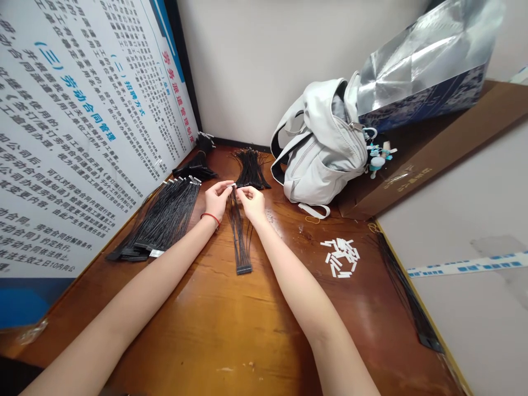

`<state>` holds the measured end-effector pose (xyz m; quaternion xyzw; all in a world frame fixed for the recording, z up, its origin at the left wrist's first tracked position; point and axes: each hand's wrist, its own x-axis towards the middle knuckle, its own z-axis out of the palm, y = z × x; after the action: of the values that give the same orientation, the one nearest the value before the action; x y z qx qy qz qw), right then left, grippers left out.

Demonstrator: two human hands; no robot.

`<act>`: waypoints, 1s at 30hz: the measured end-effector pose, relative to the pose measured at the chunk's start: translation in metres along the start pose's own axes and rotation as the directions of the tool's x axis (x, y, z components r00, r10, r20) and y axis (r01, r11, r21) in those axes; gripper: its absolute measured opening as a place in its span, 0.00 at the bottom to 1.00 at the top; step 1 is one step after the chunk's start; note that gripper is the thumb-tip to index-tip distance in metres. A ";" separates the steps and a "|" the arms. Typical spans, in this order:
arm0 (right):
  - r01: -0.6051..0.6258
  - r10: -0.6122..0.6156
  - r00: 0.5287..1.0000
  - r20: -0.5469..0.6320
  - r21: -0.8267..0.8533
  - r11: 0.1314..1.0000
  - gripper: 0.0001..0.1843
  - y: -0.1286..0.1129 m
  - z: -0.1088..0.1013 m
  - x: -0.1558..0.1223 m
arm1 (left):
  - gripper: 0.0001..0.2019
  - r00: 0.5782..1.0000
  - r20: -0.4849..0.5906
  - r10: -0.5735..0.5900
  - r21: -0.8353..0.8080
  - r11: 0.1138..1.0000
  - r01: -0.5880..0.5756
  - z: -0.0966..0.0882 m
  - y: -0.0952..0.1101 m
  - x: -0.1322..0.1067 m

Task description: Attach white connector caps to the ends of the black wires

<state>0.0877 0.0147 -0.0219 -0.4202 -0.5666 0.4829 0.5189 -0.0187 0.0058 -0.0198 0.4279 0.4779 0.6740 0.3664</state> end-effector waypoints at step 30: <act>0.058 -0.087 0.990 -0.110 -0.244 0.968 0.09 -0.006 0.005 -0.004 | 0.08 0.997 0.077 0.028 0.038 0.999 -0.031 0.000 0.001 -0.002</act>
<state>0.0837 0.0092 -0.0169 -0.4870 -0.6038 0.3653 0.5146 -0.0180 0.0033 -0.0189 0.4674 0.4701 0.6532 0.3659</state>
